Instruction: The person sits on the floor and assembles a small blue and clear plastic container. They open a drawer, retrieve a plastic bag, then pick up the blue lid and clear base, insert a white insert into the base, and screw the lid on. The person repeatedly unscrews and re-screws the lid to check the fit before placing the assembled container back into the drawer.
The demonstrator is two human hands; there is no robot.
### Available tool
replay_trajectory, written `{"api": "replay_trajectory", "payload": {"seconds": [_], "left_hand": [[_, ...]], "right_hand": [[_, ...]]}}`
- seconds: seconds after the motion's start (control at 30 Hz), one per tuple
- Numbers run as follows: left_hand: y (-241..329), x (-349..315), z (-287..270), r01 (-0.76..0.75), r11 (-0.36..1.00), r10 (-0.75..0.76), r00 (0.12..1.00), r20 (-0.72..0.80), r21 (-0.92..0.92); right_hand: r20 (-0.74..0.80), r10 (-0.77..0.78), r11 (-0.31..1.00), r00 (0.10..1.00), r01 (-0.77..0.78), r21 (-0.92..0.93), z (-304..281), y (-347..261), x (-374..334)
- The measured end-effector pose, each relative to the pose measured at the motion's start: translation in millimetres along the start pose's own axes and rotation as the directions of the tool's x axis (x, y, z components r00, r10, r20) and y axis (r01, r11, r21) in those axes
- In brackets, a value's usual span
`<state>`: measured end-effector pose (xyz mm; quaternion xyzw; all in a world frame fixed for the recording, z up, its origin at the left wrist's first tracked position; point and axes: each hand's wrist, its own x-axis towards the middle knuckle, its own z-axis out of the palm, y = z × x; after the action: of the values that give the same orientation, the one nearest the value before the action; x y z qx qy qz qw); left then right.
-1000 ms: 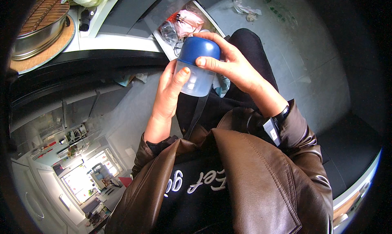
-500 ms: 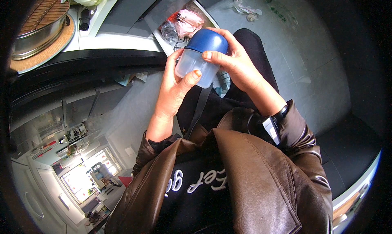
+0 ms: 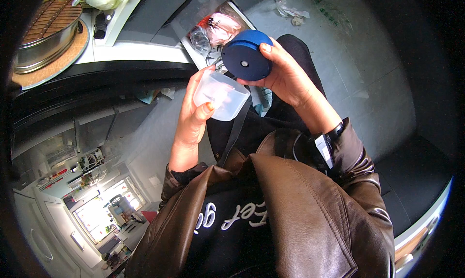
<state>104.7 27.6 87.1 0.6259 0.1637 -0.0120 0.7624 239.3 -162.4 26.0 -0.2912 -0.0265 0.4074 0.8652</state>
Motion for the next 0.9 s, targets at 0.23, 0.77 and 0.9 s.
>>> {"api": "replay_trajectory", "payload": {"seconds": [0.23,0.77,0.9], "left_hand": [[2,-7,-14,-0.069,0.997,0.071,0.993,0.095,-0.025],[10,-13,-13,-0.18,0.982,0.187,0.97,0.159,-0.055],[15,-17,-9,-0.184,0.982,0.188,0.974,0.125,-0.037]], "right_hand": [[-0.003,0.069,0.996,0.998,-0.069,0.057,-3,2,0],[0.005,0.076,0.995,0.997,-0.076,0.059,6,2,-5],[0.005,0.071,0.997,0.997,-0.071,0.03,7,1,-4]]}}
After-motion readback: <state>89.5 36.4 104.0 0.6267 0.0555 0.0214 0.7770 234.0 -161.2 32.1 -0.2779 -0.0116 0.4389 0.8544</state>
